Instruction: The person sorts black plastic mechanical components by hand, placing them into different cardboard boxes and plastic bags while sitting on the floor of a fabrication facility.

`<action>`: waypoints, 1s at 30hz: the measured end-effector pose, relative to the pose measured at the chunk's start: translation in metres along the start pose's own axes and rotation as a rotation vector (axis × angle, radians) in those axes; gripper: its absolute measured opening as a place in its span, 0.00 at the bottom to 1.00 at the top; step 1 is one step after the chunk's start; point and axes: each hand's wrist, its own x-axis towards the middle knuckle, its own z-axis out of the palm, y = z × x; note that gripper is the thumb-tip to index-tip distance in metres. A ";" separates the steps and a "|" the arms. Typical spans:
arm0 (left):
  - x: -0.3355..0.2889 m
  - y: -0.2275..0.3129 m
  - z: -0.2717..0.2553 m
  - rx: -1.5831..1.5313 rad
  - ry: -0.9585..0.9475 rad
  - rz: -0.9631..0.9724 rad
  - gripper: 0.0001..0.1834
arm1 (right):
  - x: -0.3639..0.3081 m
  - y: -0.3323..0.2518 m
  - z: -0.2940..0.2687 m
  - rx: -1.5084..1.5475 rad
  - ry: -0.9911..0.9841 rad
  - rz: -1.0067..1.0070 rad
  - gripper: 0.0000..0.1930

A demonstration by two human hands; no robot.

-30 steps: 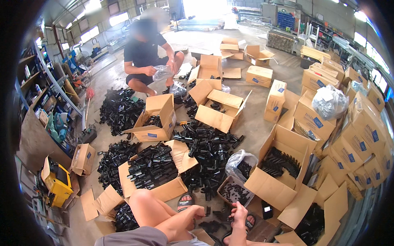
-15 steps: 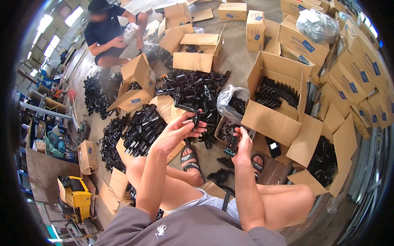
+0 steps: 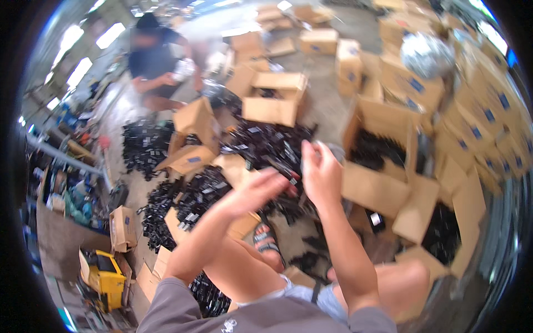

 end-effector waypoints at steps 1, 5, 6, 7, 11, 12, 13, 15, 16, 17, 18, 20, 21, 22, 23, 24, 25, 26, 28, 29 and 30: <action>0.009 0.001 0.005 0.095 -0.076 0.086 0.20 | 0.004 0.009 0.000 -0.004 0.011 -0.038 0.23; 0.026 0.005 0.031 0.204 -0.225 -0.121 0.23 | 0.004 -0.008 -0.009 -0.184 -0.013 -0.001 0.23; 0.018 0.006 0.027 0.260 -0.189 -0.063 0.23 | 0.003 -0.010 -0.001 -0.192 -0.046 0.010 0.23; 0.012 0.002 0.025 0.309 -0.162 -0.016 0.24 | 0.002 -0.007 0.007 -0.207 -0.081 0.036 0.23; 0.006 0.002 0.002 0.127 -0.187 -0.147 0.24 | 0.009 -0.007 0.026 -0.160 -0.150 0.089 0.23; 0.007 -0.012 -0.003 0.075 -0.186 -0.157 0.23 | 0.009 -0.005 0.033 -0.128 -0.150 0.068 0.23; 0.007 -0.020 -0.006 0.082 -0.179 -0.158 0.23 | 0.009 -0.001 0.037 -0.102 -0.142 0.049 0.23; 0.006 -0.035 -0.013 -0.028 -0.240 -0.136 0.23 | 0.007 0.006 0.043 -0.144 -0.185 0.044 0.23; 0.005 -0.040 -0.015 -0.006 -0.266 -0.140 0.25 | 0.003 -0.001 0.046 -0.165 -0.178 0.018 0.23; 0.003 -0.043 -0.020 0.056 -0.272 -0.161 0.28 | -0.001 -0.007 0.051 -0.186 -0.171 -0.009 0.23; 0.000 -0.033 -0.020 0.192 -0.246 -0.136 0.30 | -0.004 -0.007 0.053 -0.192 -0.189 0.005 0.23; -0.001 -0.025 -0.020 0.293 -0.205 -0.162 0.34 | -0.006 -0.014 0.053 -0.239 -0.173 -0.033 0.25; -0.002 -0.024 -0.021 0.296 -0.194 -0.161 0.34 | -0.007 -0.012 0.055 -0.235 -0.171 -0.034 0.25; -0.002 -0.023 -0.022 0.357 -0.191 -0.153 0.33 | -0.008 -0.013 0.055 -0.231 -0.177 -0.043 0.25; -0.002 -0.022 -0.022 0.419 -0.189 -0.145 0.32 | -0.008 -0.014 0.055 -0.231 -0.168 -0.058 0.26; -0.003 -0.019 -0.022 0.428 -0.202 -0.133 0.32 | -0.008 -0.014 0.054 -0.236 -0.158 -0.063 0.26; -0.003 -0.013 -0.021 0.427 -0.201 -0.135 0.32 | -0.006 -0.012 0.053 -0.235 -0.160 -0.063 0.26; -0.001 -0.006 -0.021 0.422 -0.229 -0.196 0.32 | -0.003 -0.011 0.051 -0.239 -0.172 -0.042 0.26; 0.002 -0.001 -0.019 0.414 -0.263 -0.273 0.32 | -0.002 -0.008 0.050 -0.239 -0.192 -0.005 0.26; 0.006 -0.003 -0.017 0.381 -0.262 -0.287 0.34 | -0.002 -0.007 0.049 -0.257 -0.155 -0.031 0.26; 0.009 -0.007 -0.015 0.346 -0.261 -0.306 0.36 | -0.004 -0.006 0.049 -0.274 -0.121 -0.052 0.26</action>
